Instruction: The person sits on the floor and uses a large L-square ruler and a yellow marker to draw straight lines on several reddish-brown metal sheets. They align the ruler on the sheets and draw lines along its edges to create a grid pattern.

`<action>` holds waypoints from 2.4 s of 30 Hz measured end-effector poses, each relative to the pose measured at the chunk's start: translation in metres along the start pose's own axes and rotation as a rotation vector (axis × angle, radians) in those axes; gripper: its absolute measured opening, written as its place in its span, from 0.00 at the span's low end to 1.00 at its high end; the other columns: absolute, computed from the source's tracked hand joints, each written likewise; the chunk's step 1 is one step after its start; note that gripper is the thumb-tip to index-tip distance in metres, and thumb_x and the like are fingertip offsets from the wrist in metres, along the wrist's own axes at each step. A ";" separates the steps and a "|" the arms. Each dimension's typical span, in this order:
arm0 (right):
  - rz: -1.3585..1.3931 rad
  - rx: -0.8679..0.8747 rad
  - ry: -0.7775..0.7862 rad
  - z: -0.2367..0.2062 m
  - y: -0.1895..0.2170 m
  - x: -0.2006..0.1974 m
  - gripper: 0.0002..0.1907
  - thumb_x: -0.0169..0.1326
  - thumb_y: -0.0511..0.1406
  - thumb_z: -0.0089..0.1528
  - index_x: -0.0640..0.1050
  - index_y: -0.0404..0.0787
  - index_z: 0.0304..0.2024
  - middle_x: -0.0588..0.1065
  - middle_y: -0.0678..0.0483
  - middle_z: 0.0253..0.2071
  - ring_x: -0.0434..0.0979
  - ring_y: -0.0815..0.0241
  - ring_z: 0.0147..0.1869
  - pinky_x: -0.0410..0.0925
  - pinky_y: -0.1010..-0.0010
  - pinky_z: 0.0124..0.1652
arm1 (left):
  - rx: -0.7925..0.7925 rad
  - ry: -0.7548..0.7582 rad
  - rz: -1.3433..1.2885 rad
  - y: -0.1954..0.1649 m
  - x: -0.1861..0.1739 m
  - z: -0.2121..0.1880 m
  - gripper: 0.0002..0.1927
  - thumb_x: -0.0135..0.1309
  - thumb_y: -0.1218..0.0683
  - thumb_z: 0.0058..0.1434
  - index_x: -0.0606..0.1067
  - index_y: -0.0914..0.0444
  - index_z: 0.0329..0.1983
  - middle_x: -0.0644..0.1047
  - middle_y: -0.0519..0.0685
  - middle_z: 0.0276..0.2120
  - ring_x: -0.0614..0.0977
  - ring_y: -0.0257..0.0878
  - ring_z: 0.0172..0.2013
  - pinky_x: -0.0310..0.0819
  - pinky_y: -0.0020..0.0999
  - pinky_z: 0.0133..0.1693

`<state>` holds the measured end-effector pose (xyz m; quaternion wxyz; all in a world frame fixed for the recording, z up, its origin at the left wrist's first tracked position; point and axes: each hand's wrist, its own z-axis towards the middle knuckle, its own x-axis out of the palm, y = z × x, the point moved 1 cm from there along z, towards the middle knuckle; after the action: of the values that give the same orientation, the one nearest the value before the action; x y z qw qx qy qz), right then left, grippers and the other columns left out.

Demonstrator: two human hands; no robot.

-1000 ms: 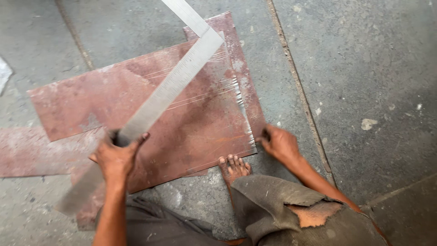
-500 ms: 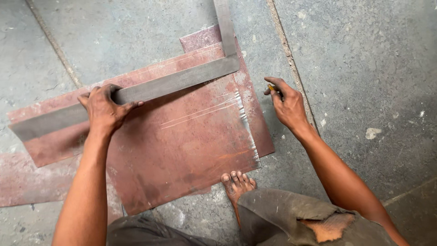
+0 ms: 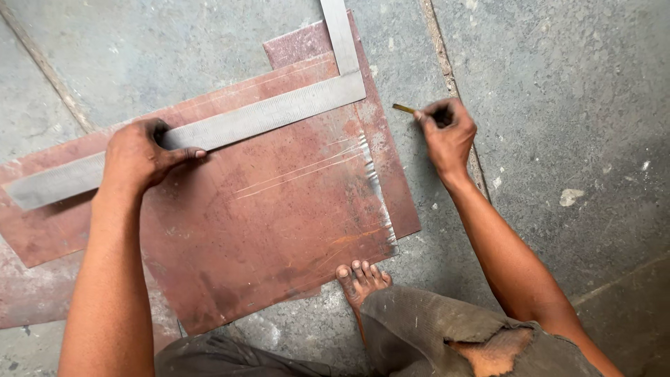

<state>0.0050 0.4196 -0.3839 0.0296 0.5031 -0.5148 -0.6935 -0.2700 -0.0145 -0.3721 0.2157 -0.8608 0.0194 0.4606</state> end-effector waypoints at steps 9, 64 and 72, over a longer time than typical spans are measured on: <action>-0.260 -0.350 0.165 -0.005 0.001 -0.007 0.10 0.52 0.24 0.64 0.79 0.36 0.47 0.79 0.46 0.45 0.83 0.55 0.43 0.78 0.69 0.42 | -0.020 0.078 0.064 0.002 0.000 0.013 0.44 0.75 0.33 0.40 0.81 0.69 0.51 0.82 0.63 0.41 0.84 0.58 0.43 0.77 0.49 0.47; -0.145 -0.372 0.305 0.016 0.093 0.048 0.06 0.65 0.29 0.60 0.83 0.39 0.41 0.78 0.48 0.39 0.82 0.50 0.43 0.74 0.62 0.41 | -0.098 0.126 0.010 -0.031 -0.020 0.003 0.44 0.77 0.38 0.35 0.81 0.68 0.51 0.83 0.63 0.42 0.84 0.57 0.45 0.78 0.49 0.48; -0.145 -0.450 0.338 0.011 0.092 0.050 0.06 0.63 0.30 0.61 0.83 0.37 0.41 0.77 0.50 0.42 0.82 0.53 0.44 0.75 0.64 0.42 | -0.092 0.154 0.038 -0.026 -0.016 0.007 0.41 0.77 0.37 0.35 0.82 0.66 0.48 0.83 0.62 0.40 0.85 0.57 0.43 0.79 0.49 0.47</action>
<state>-0.0710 0.3562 -0.3491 0.1763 0.6277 -0.2984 -0.6971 -0.2783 0.0094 -0.3532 0.1650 -0.9021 0.0308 0.3975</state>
